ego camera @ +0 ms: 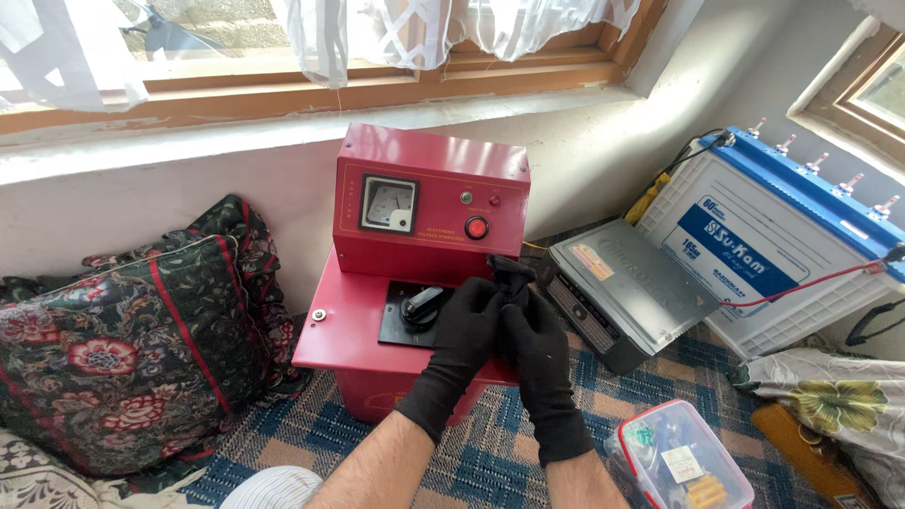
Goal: The person, wearing black gloves, disconnects wires from a wall outlet, manipulates a black cloth near an electronic voltage stabilizer, and then presses down on a power inverter unit.
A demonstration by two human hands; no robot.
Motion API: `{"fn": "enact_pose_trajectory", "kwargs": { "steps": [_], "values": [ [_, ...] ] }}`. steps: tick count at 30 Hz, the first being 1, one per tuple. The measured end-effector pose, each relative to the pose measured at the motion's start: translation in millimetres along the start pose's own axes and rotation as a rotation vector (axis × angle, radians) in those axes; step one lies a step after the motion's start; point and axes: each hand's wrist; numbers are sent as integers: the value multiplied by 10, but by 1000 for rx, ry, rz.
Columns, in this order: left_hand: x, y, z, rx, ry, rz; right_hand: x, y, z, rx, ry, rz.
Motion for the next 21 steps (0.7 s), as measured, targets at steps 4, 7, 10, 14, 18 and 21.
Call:
{"fn": "enact_pose_trajectory", "kwargs": {
  "steps": [4,7,10,14,18,21],
  "values": [
    [0,40,12,-176,0,-12,-8,2,11,136,-42,-128],
    [18,31,-4,-125,-69,-11,-32,45,13,247,-50,-143],
    [18,7,5,-155,-68,69,-39,162,15,145,-80,-69],
    [7,12,11,-191,-40,-41,-50,302,-56,352,-82,-40],
    [4,30,30,-191,30,36,1,416,-48,263,-203,-41],
    [-11,42,47,-187,28,-14,8,422,-16,255,-255,-31]
  ]
}}
Point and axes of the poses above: each hand's wrist, its own x-axis towards the middle knuckle, its own z-axis out of the back of the hand, y = z × x, and after that the axes turned 2 degrees about z, right-handed
